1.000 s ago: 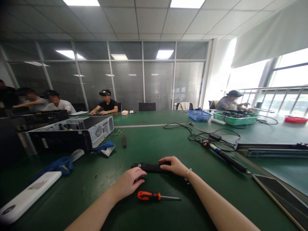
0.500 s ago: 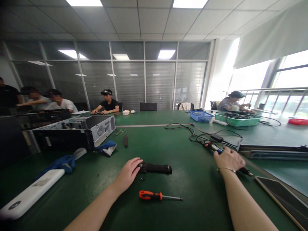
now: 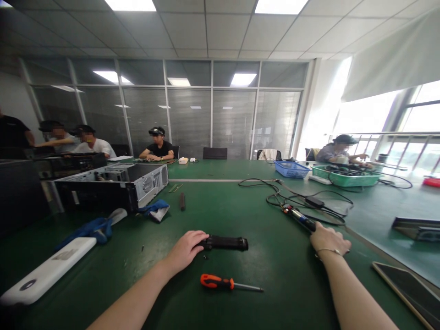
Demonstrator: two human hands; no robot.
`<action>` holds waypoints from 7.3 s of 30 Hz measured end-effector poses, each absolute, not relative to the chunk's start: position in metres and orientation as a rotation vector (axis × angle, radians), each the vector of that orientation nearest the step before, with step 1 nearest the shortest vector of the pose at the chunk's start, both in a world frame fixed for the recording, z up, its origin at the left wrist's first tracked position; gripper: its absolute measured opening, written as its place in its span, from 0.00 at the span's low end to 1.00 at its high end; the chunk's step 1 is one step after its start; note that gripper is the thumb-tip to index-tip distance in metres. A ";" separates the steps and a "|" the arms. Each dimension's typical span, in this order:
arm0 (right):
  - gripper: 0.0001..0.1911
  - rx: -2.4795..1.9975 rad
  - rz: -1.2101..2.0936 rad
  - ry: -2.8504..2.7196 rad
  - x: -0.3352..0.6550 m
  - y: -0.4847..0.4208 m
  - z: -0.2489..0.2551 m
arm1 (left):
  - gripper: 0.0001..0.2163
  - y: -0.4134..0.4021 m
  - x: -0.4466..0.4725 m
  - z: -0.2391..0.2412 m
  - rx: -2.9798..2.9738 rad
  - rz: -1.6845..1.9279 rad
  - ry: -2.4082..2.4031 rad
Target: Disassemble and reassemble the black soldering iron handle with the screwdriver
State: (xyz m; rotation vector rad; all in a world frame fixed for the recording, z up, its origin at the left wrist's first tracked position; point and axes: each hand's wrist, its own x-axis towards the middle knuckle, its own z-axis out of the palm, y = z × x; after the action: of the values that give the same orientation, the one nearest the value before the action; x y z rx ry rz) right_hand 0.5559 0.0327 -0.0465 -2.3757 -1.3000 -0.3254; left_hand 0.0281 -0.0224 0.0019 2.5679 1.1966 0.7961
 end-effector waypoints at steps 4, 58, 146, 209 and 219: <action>0.22 -2.376 -0.311 -1.522 0.509 0.036 -0.036 | 0.18 -0.023 0.028 0.002 2.567 0.785 1.194; 0.21 -1.291 0.472 -2.066 0.386 0.036 -0.013 | 0.18 -0.024 0.028 0.003 2.557 0.777 1.182; 0.25 -0.806 -0.104 -2.419 0.304 -0.017 0.007 | 0.18 -0.036 0.033 0.020 2.826 1.042 1.018; 0.24 -1.264 -0.335 -2.347 0.289 0.007 -0.005 | 0.23 0.008 0.017 -0.005 2.484 0.884 1.356; 0.17 -1.244 -0.277 -2.335 0.295 0.012 -0.004 | 0.18 0.009 0.016 -0.002 2.391 1.019 1.285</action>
State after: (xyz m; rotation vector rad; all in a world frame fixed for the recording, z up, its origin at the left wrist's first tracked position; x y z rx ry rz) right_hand 0.2946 0.0115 -0.0037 -1.2436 -2.3354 -0.2769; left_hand 0.0161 0.0086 -0.0025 2.3908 1.2849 1.0191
